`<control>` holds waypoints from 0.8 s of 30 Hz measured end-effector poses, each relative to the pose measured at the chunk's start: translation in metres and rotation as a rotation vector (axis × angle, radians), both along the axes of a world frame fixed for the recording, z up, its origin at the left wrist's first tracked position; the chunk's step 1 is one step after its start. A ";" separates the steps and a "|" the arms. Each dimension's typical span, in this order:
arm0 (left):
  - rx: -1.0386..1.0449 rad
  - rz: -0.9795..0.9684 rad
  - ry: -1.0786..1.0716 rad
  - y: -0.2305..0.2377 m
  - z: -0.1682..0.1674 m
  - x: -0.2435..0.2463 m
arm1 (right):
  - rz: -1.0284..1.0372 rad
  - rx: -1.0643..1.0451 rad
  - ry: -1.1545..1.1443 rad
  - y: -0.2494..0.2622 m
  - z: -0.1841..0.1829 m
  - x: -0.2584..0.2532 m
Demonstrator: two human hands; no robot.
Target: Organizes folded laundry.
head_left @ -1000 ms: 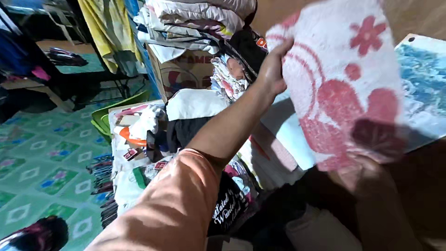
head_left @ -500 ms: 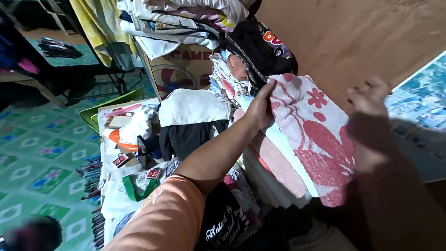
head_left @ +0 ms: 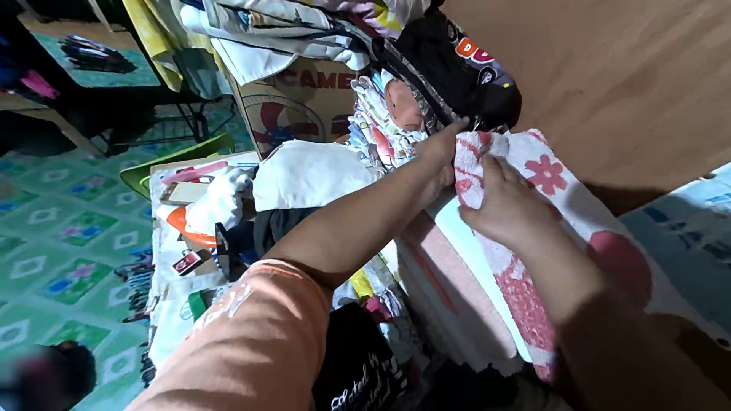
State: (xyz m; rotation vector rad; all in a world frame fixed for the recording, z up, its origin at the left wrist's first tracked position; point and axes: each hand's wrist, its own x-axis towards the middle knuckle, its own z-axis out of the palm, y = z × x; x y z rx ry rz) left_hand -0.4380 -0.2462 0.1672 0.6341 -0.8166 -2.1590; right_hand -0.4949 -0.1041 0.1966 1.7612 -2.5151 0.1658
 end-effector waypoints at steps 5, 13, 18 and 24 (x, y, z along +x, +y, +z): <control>0.040 0.211 0.055 -0.024 0.023 -0.012 | -0.125 -0.417 -0.245 0.020 0.015 -0.043; -0.106 0.077 0.034 -0.043 0.077 0.001 | 0.095 -0.023 0.013 -0.015 0.006 0.004; -0.220 -0.105 0.010 -0.035 0.071 0.020 | 0.197 0.113 -0.081 -0.029 0.026 -0.008; -0.572 0.001 -0.271 -0.014 0.046 0.030 | 0.130 0.101 -0.042 -0.065 0.005 -0.096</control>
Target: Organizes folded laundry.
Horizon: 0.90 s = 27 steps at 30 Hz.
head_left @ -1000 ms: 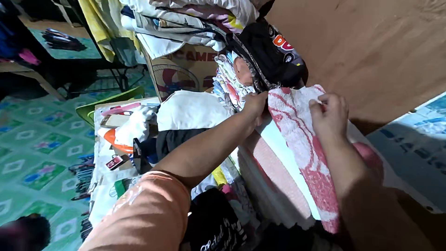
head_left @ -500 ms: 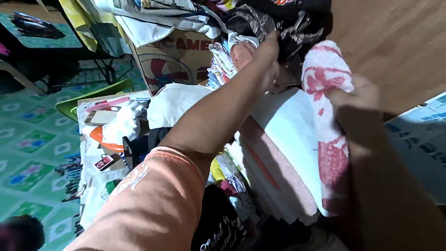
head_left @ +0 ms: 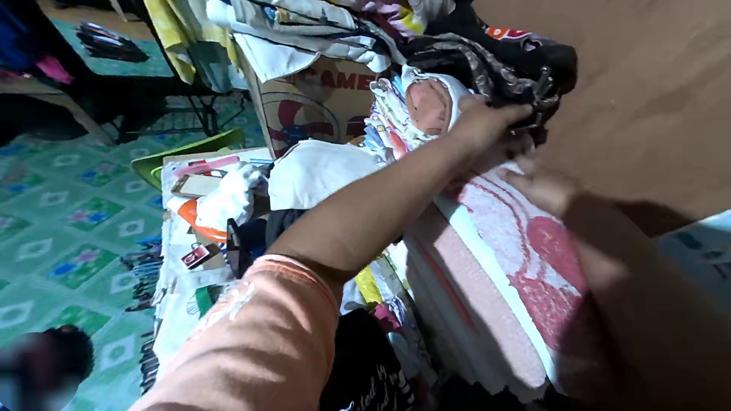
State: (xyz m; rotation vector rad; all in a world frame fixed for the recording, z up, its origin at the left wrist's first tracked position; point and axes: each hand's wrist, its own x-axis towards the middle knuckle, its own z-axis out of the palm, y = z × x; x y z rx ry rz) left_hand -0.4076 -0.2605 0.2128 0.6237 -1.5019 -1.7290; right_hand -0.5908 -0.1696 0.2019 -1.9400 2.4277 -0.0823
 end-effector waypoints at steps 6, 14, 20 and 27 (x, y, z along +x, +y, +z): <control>-0.417 0.099 -0.177 0.018 -0.047 0.002 | -0.167 0.168 0.030 -0.011 -0.022 0.000; -0.604 -0.043 -0.560 -0.001 -0.097 -0.002 | 0.082 0.058 0.112 -0.009 -0.034 -0.004; -0.896 0.059 -0.487 0.071 -0.109 0.037 | 0.147 -0.030 0.015 -0.015 -0.047 -0.040; -1.071 0.290 -0.643 0.028 -0.161 0.128 | 0.267 -0.209 0.083 0.026 0.024 0.012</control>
